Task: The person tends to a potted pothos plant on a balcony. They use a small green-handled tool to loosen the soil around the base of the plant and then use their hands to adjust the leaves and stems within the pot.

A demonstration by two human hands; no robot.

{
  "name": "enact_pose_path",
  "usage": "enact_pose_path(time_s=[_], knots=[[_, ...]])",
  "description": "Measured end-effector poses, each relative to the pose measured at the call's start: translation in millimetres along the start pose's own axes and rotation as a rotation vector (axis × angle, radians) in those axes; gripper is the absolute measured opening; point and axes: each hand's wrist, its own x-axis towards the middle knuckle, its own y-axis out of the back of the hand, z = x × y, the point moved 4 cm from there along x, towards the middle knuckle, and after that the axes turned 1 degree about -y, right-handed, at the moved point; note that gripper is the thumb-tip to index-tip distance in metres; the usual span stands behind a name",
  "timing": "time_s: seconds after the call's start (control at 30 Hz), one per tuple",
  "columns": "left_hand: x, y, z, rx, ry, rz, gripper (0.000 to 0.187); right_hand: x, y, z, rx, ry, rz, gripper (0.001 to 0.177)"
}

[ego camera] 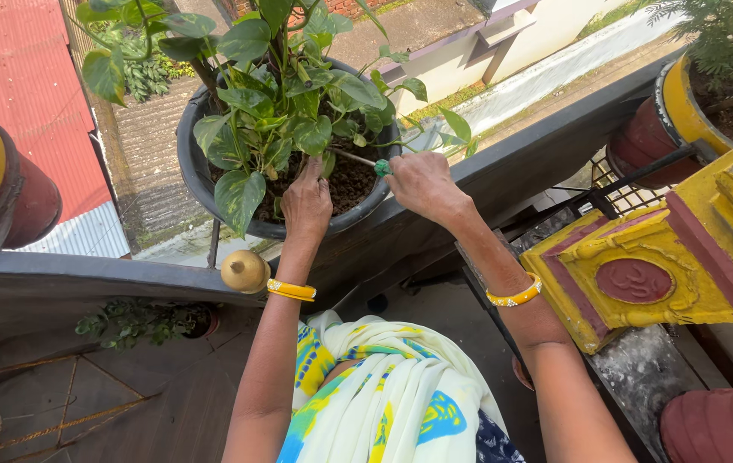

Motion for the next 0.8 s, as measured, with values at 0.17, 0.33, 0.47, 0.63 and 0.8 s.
enact_pose_path(time_s=[0.17,0.33,0.47,0.63,0.8], knots=[[-0.5,-0.8,-2.1,-0.021,-0.043,0.086,0.056,23.3,7.5,-8.0,-0.076,0.009,0.167,0.027],[-1.5,3.3,-7.0,-0.120,-0.011,0.185,0.052,43.8,5.0,-16.9,-0.085,0.015,0.059,0.021],[-2.9,5.8,-7.8,-0.127,-0.018,0.216,0.056,44.0,0.2,-16.3,-0.152,0.024,-0.055,0.017],[-3.3,9.0,-6.7,-0.177,0.029,0.209,0.057,42.7,9.8,-6.7,-0.050,0.094,0.089,0.025],[-7.4,8.7,-10.5,-0.177,0.163,0.209,0.054,61.0,8.3,-0.8,0.048,0.087,0.041,0.028]])
